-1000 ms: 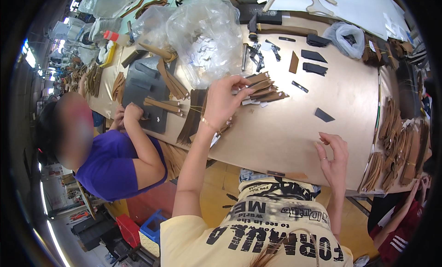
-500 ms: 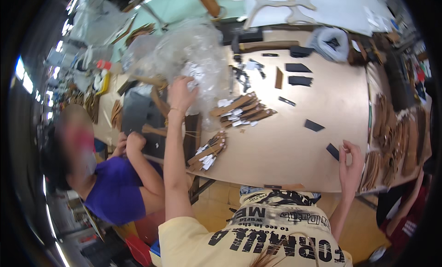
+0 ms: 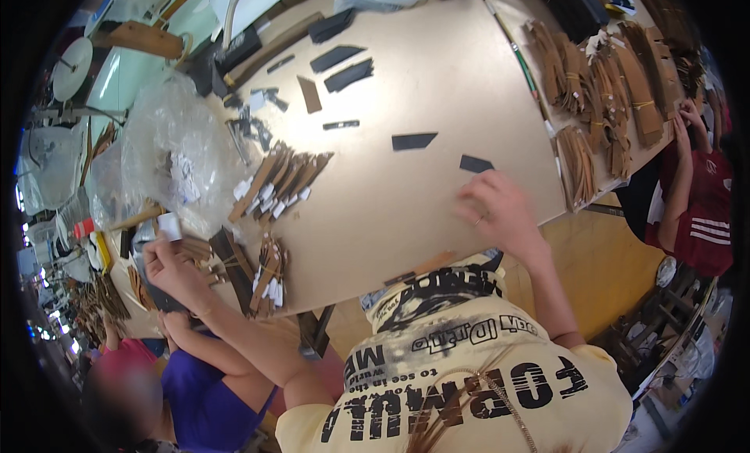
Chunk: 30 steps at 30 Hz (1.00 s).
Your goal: The person repeatedly picks small black and tan leather pieces from a table, aligns them, and places them into a growing stack. The person also handles a plastic bag and a rubber band, then bundles the stack and places it on the table.
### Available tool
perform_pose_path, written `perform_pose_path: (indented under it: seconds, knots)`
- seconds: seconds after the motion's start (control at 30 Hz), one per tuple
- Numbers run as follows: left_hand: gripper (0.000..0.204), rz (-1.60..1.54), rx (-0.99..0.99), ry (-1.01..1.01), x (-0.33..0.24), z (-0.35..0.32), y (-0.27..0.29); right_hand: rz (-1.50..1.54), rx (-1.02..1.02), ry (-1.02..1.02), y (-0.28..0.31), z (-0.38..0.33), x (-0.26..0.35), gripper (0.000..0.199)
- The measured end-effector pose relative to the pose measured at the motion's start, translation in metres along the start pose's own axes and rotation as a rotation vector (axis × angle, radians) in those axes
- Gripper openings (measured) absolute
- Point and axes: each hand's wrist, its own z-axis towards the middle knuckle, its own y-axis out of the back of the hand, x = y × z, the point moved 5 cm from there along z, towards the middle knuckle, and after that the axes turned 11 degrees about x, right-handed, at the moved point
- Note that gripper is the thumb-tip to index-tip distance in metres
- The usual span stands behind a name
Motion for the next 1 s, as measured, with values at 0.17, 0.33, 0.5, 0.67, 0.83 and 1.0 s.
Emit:
perform_pose_path:
  seconds: [0.17, 0.33, 0.5, 0.67, 0.83, 1.0]
  knots:
    - [0.009, -0.18, 0.37, 0.205, -0.007, -0.09, -0.11, -0.042, 0.406, 0.167, -0.054, -0.024, 0.031, 0.03]
    - [0.014, -0.205, 0.633, 0.404, -0.006, -0.15, -0.179, 0.005, 0.352, 0.099, -0.06, -0.033, 0.024, 0.02]
    - [0.02, -0.138, 0.89, 0.413, -0.005, -0.174, -0.209, -0.051, 0.134, 0.255, -0.035, -0.031, 0.026, 0.018]
    - [0.019, 0.049, 1.143, 0.14, -0.019, -0.164, -0.245, -0.204, -0.143, 0.409, -0.001, -0.033, 0.026, 0.019]
    - [0.029, -0.321, 1.591, 0.493, -0.025, -0.18, -0.286, 0.001, -0.203, 0.357, 0.01, -0.023, 0.015, 0.026]
    - [0.022, -0.028, 1.512, 0.368, -0.022, -0.182, -0.299, 0.736, 0.095, 0.023, 0.005, -0.027, -0.016, 0.039]
